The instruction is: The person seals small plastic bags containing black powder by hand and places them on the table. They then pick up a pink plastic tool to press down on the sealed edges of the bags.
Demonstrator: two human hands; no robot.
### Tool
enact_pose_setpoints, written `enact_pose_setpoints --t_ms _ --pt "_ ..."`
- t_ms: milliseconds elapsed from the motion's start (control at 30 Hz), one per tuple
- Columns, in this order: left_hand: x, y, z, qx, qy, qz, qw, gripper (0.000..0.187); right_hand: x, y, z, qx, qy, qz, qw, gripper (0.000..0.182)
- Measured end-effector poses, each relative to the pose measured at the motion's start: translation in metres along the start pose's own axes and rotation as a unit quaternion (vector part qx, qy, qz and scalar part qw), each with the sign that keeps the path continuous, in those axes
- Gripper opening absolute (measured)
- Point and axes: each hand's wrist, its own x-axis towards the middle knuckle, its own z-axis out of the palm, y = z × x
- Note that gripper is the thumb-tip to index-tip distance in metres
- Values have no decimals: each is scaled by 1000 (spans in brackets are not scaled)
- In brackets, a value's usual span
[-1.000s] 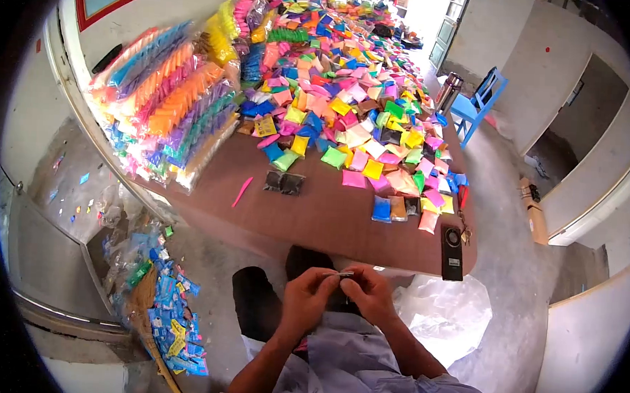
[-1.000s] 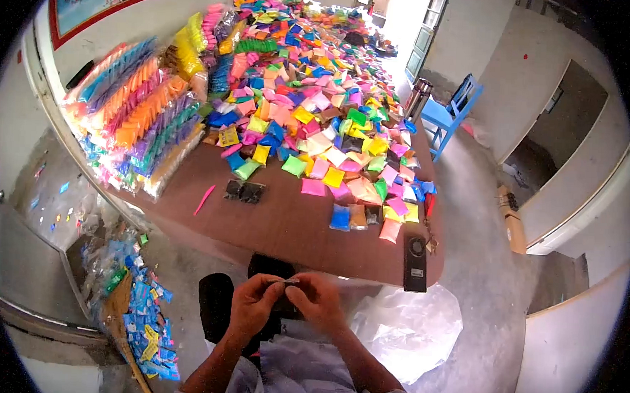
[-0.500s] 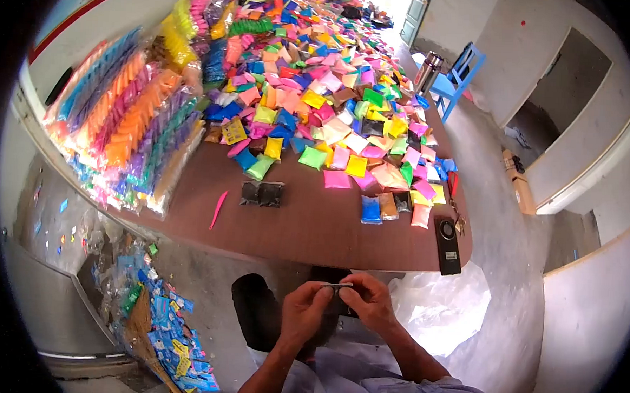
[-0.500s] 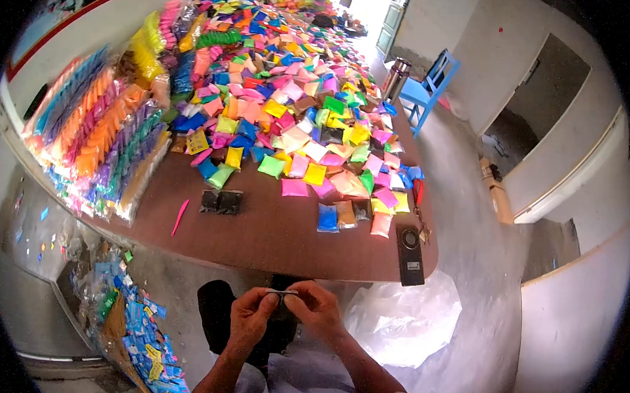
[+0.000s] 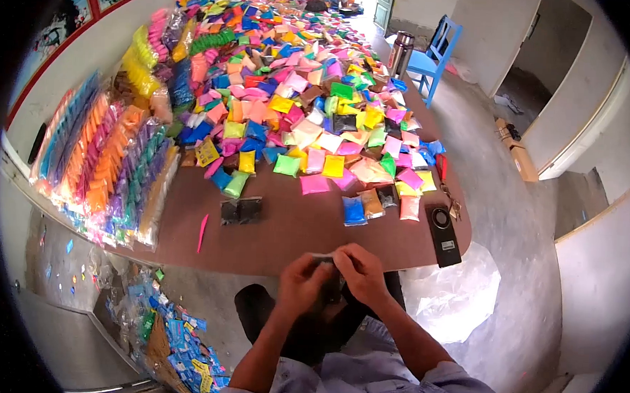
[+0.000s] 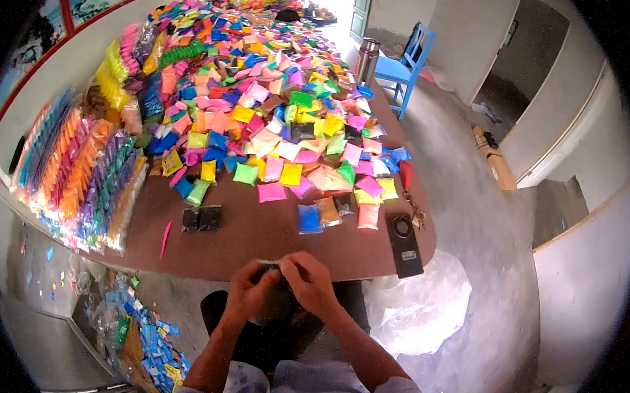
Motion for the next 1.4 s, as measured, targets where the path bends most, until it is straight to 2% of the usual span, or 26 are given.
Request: enact_pose_setpoints --t_ms 67,133,200,233,333,367,400,467,533,600,733,867,933,1033,1267,1333,1400 --pt "19 -1 1 -39 25 19 999 16 19 1 1 -28 2 -26 999 17" --pt "33 -16 -1 -16 27 15 999 18 37 14 1 -53 7 -46 998 19" --pt "44 -18 2 32 56 44 997 20 50 33 0 -115 11 -112 987 22" --pt "43 -12 4 58 61 11 996 23 50 38 -1 -112 18 -105 988 22" --pt "42 -14 8 54 57 14 997 24 49 45 -3 -92 32 -93 991 23" --pt "43 -10 8 60 54 12 997 24 49 47 -4 -45 53 -68 995 23" --pt "43 -4 9 83 43 -16 996 24 50 46 -5 2 74 -44 996 22" --pt "46 -9 7 110 30 -46 992 24 49 44 -7 1 70 -28 997 24" --pt "53 -28 1 104 43 19 993 24 51 38 -7 -3 67 -15 998 25" --pt "54 -32 -1 113 55 28 992 24 51 32 -5 -63 42 -35 996 33" --pt "53 -33 -1 170 67 48 982 27 50 32 -5 -88 22 -18 996 38" --pt "50 -20 10 143 79 2 986 24 49 38 -7 -9 30 -33 999 34" --pt "50 -18 13 170 85 67 979 23 49 39 -9 26 34 -31 999 33" --pt "52 -33 6 149 72 28 986 21 50 37 -10 -5 20 -11 1000 29" --pt "51 -31 2 173 85 55 980 20 51 34 -6 -30 21 -37 999 31" --pt "50 -29 4 199 87 24 976 22 51 38 -7 -31 25 -45 998 30" --pt "49 -22 12 164 97 41 981 23 51 43 -10 -9 6 -51 999 30"
